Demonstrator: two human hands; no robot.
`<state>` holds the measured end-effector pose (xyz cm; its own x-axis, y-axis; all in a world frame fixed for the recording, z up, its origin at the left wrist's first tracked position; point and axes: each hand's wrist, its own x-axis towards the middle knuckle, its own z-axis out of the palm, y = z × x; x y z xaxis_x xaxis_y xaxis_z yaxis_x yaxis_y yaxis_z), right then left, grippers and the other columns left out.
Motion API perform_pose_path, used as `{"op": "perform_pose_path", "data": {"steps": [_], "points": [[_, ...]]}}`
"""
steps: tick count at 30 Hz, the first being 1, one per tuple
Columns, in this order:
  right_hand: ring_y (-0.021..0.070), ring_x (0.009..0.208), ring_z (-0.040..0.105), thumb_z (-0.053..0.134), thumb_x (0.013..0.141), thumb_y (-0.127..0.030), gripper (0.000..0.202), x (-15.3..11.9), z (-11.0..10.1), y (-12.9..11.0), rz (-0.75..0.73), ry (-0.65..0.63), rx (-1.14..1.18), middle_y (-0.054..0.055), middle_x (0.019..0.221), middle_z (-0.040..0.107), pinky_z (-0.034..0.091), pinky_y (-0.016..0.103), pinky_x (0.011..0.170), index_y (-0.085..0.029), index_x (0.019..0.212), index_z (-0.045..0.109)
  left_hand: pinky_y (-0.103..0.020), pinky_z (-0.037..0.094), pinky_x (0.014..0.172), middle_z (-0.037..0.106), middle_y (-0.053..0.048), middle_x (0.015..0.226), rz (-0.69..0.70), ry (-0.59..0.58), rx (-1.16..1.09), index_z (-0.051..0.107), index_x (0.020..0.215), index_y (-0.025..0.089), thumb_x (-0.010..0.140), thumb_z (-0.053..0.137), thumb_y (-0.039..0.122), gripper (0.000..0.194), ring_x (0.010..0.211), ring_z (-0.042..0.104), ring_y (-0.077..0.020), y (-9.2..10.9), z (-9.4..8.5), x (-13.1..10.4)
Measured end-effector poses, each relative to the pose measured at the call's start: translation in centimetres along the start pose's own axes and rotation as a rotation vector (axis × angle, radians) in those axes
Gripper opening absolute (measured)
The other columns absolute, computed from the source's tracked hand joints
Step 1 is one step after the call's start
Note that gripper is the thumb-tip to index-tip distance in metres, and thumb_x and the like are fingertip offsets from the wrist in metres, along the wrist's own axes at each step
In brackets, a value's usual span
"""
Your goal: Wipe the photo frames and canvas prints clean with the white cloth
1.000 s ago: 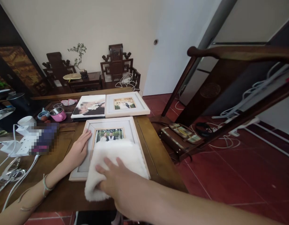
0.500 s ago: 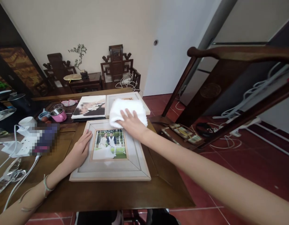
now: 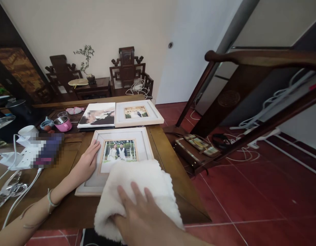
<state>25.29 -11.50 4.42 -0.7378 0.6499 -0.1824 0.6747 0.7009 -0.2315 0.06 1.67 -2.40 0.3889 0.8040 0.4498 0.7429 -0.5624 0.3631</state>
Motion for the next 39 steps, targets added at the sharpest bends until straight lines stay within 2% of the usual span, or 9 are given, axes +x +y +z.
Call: {"op": "perform_pose_path", "data": {"steps": [4,7,11,14,21,24,32,35,39], "points": [[0.0519,0.136,0.018,0.064,0.063,0.0,0.078,3.3,-1.6,2.9,0.097,0.038,-0.047,0.018,0.155,0.022,0.029,0.072,0.101,-0.023,0.136,0.05,-0.049,0.031,0.115,0.046,-0.023,0.142,0.02,-0.025,0.017,0.048,0.134,0.002,0.088,0.034,0.008,0.048,0.141,0.031,-0.0283,-0.1,-0.1,0.0],[0.0447,0.141,0.01,0.05,0.066,0.008,0.081,7.4,-4.0,7.6,0.218,0.16,-0.187,0.017,0.158,0.016,0.019,0.066,0.109,-0.018,0.143,0.042,-0.049,0.032,0.115,0.047,-0.023,0.141,0.013,-0.021,0.023,0.049,0.133,0.001,0.089,0.034,0.007,0.047,0.141,0.032,-0.0282,-0.1,-0.1,0.0],[0.05,0.139,0.003,0.045,0.067,0.01,0.083,11.7,-5.4,11.5,0.322,0.196,-0.247,0.013,0.159,0.01,0.019,0.075,0.103,-0.017,0.145,0.038,-0.05,0.033,0.114,0.048,-0.025,0.14,0.016,-0.011,0.022,0.049,0.132,0.0,0.089,0.033,0.007,0.047,0.141,0.031,-0.029,-0.2,0.1,-0.1],[0.0506,0.139,0.005,0.048,0.067,0.008,0.077,11.6,-4.9,9.9,0.249,0.142,-0.24,0.01,0.158,0.017,0.018,0.077,0.102,-0.02,0.139,0.049,-0.052,0.032,0.114,0.048,-0.022,0.141,0.008,-0.003,0.01,0.048,0.135,0.005,0.088,0.035,0.007,0.048,0.141,0.031,-0.0282,-0.2,0.1,-0.1],[0.0559,0.134,0.019,0.077,0.057,-0.013,0.074,4.6,-4.5,-0.6,0.048,-0.245,0.081,0.011,0.154,0.029,0.03,0.079,0.094,-0.027,0.127,0.06,-0.05,0.03,0.115,0.048,-0.021,0.142,-0.024,-0.001,-0.019,0.05,0.134,0.004,0.087,0.035,0.007,0.049,0.141,0.031,-0.0281,0.0,0.2,0.0],[0.0551,0.134,0.021,0.074,0.067,-0.026,0.054,3.6,-4.0,-2.5,-0.015,-0.305,0.122,0.007,0.153,0.032,0.029,0.082,0.092,-0.03,0.121,0.065,-0.051,0.029,0.116,0.047,-0.021,0.143,-0.028,-0.008,-0.033,0.05,0.134,0.005,0.088,0.036,0.007,0.049,0.142,0.03,-0.0279,0.1,0.1,0.1],[0.0484,0.14,0.005,0.056,0.073,-0.001,0.075,10.5,-3.6,4.9,0.178,0.152,-0.099,0.011,0.159,0.015,0.015,0.074,0.105,-0.02,0.143,0.041,-0.047,0.028,0.116,0.042,-0.02,0.146,-0.055,-0.036,-0.062,0.045,0.138,0.006,0.092,0.03,0.013,0.048,0.142,0.029,-0.0257,0.1,-0.2,0.0],[0.0517,0.139,-0.002,0.05,0.076,0.002,0.07,14.3,-4.5,7.1,0.27,0.209,-0.165,0.016,0.159,0.009,0.012,0.081,0.098,-0.015,0.143,0.04,-0.044,0.028,0.116,0.041,-0.019,0.148,-0.091,0.036,-0.115,0.041,0.14,0.008,0.096,0.029,0.019,0.047,0.14,0.035,-0.0244,0.7,-0.5,0.2],[0.0446,0.142,-0.001,0.05,0.079,-0.001,0.06,16.0,-4.6,5.8,0.107,0.126,-0.169,0.009,0.16,0.013,0.009,0.077,0.103,-0.019,0.136,0.051,-0.044,0.029,0.115,0.041,-0.016,0.148,-0.228,0.101,-0.202,0.035,0.143,0.013,0.099,0.03,0.031,0.048,0.137,0.039,-0.0231,2.0,-1.5,0.7]]}}
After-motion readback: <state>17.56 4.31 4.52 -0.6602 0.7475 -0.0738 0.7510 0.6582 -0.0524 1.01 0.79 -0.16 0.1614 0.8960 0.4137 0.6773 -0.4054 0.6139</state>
